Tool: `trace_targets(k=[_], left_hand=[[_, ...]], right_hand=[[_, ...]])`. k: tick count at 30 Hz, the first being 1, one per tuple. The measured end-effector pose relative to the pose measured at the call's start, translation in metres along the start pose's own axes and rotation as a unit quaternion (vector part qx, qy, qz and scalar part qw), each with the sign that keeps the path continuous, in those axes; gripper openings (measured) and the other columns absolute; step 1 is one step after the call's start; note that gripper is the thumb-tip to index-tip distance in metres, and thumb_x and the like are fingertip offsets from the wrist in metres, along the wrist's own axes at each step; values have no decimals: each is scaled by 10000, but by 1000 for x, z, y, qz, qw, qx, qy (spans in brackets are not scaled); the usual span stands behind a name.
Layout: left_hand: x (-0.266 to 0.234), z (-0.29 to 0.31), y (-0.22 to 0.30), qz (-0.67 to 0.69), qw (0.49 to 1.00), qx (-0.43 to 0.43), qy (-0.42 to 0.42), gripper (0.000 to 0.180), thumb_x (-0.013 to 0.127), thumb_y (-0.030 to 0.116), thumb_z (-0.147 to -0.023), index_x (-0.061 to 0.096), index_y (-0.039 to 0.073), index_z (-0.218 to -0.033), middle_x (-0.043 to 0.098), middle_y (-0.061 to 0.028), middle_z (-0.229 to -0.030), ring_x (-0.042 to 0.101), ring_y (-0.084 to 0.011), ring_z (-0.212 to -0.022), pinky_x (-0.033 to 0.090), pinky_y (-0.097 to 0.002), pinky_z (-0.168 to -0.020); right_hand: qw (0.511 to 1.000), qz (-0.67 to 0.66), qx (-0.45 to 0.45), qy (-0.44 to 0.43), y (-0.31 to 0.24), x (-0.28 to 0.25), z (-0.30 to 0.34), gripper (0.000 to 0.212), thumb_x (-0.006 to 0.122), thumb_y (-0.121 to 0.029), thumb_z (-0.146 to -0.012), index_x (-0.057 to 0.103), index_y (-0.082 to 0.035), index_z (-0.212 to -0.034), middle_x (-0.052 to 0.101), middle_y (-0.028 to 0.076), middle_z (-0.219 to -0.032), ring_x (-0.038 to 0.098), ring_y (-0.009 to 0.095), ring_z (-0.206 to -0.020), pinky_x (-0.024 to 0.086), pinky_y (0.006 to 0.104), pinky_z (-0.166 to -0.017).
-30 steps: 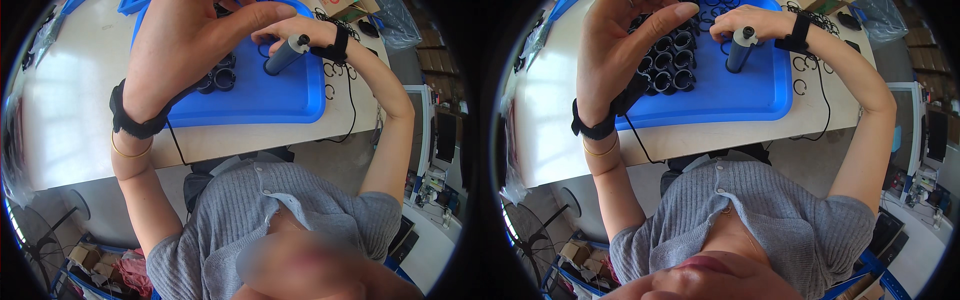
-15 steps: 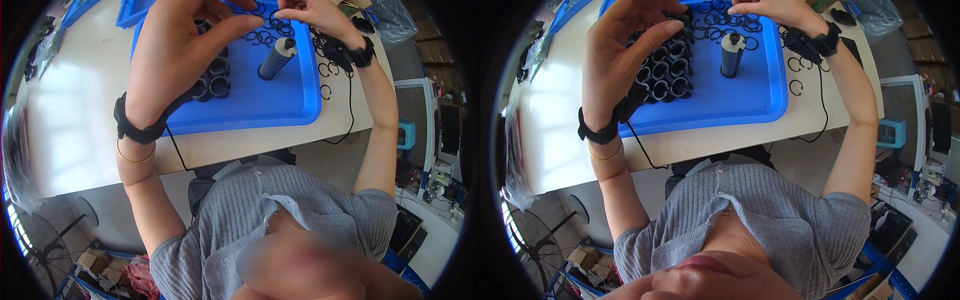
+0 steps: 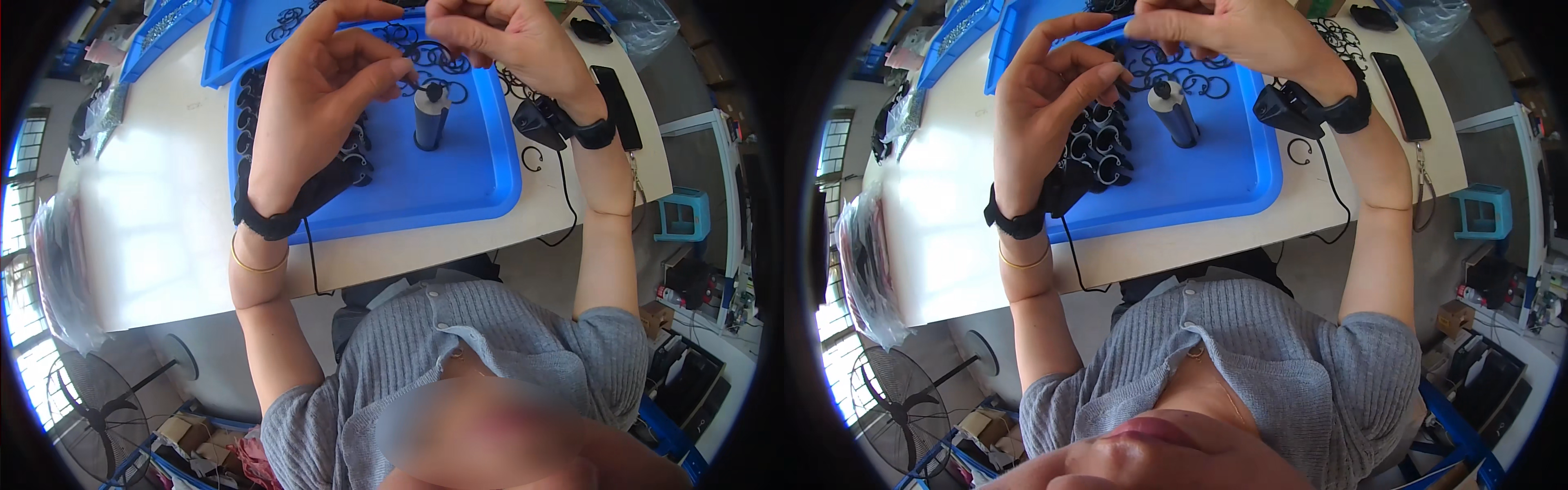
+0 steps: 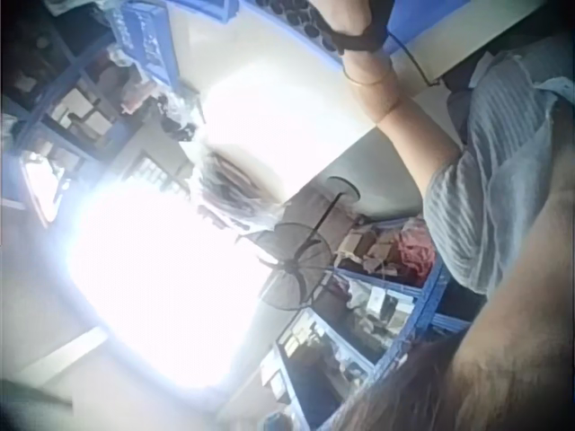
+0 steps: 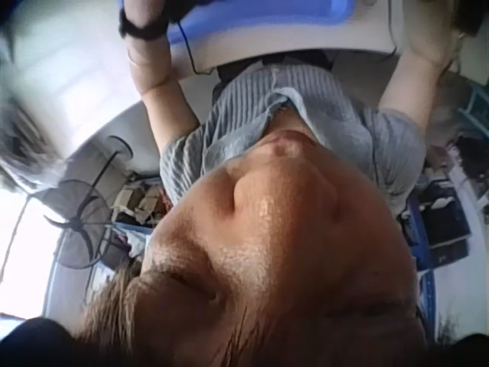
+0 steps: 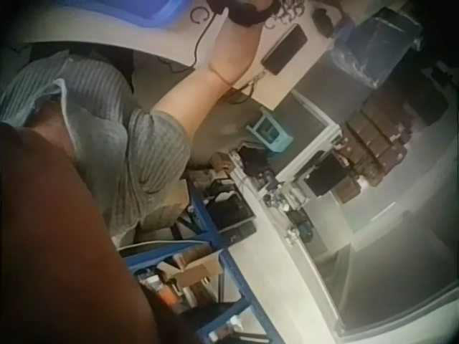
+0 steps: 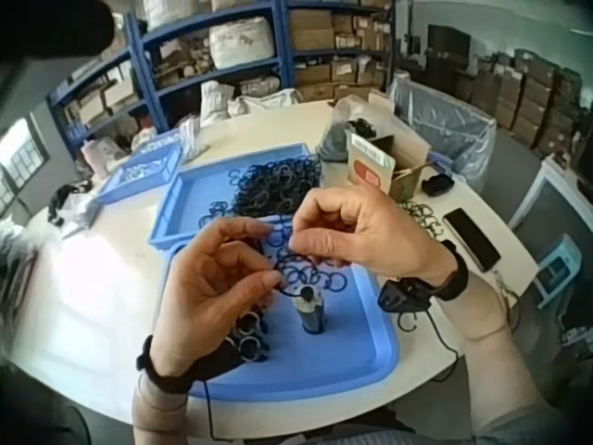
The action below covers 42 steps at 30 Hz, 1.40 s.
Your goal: Assembling small rubber gaskets onto a metal component at a workbench.
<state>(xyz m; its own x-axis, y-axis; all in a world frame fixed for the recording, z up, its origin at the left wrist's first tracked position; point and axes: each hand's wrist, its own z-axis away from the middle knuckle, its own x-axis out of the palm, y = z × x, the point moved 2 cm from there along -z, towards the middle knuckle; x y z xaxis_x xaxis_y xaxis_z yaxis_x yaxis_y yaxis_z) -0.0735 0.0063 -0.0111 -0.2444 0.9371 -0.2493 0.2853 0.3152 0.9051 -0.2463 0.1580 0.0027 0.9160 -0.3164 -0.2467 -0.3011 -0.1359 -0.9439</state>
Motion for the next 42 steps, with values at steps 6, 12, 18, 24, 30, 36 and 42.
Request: trace_targets(k=[6,12,18,24,30,36,42], left_hand=[[-3,1,-5,-2,999,-12,51,416,668,10,-984,537,-46,-1374,732,-121,-965,653,-115,-821,525,-235,-771],[-4,-1,-10,5,998,-18,53,411,669,11,-983,541,-49,-1370,731,-120,-959,646,-114,-814,521,-235,-770],[-1,0,-12,14,998,-47,40,399,658,14,-990,545,-50,-1368,731,-114,-952,641,-106,-811,519,-229,-766],[1,1,-13,24,998,-46,47,303,695,14,-964,628,-14,-1258,744,-66,-932,663,-85,-815,540,-226,-747],[4,3,-9,-23,991,84,100,132,618,-102,-967,673,-81,-1085,715,-172,-1109,695,-170,-920,579,-280,-851],[8,1,-6,-117,976,177,57,219,628,-162,-919,645,-110,-1131,674,-218,-1218,709,-230,-1048,584,-328,-943],[12,3,-1,-184,977,109,6,555,786,-48,-853,513,-27,-1336,710,-135,-1128,656,-133,-956,538,-254,-767]], right_hand=[[999,7,30,-23,14,-7,0,285,659,-306,-1035,698,-26,-993,662,-4,-787,588,42,-666,452,193,-581],[998,-5,53,-41,21,-6,-1,205,712,-226,-1001,703,-21,-1013,677,1,-802,620,46,-678,480,194,-593],[991,-67,84,-79,25,-3,-1,179,726,-196,-986,697,-20,-1000,675,-8,-813,628,49,-683,485,192,-600],[997,7,-58,-48,30,0,-1,183,720,-200,-991,694,-19,-998,670,-1,-823,617,51,-719,477,194,-616],[993,-94,34,-61,22,3,-1,238,703,-248,-1011,695,-14,-1051,675,7,-829,569,46,-682,438,199,-594],[978,-143,85,-123,33,-1,-2,226,697,-245,-1015,681,-20,-1030,652,-4,-792,556,42,-661,425,190,-580],[989,-110,45,-86,34,-1,-4,214,693,-225,-1017,675,-12,-1033,641,-3,-786,583,49,-686,451,191,-601]])
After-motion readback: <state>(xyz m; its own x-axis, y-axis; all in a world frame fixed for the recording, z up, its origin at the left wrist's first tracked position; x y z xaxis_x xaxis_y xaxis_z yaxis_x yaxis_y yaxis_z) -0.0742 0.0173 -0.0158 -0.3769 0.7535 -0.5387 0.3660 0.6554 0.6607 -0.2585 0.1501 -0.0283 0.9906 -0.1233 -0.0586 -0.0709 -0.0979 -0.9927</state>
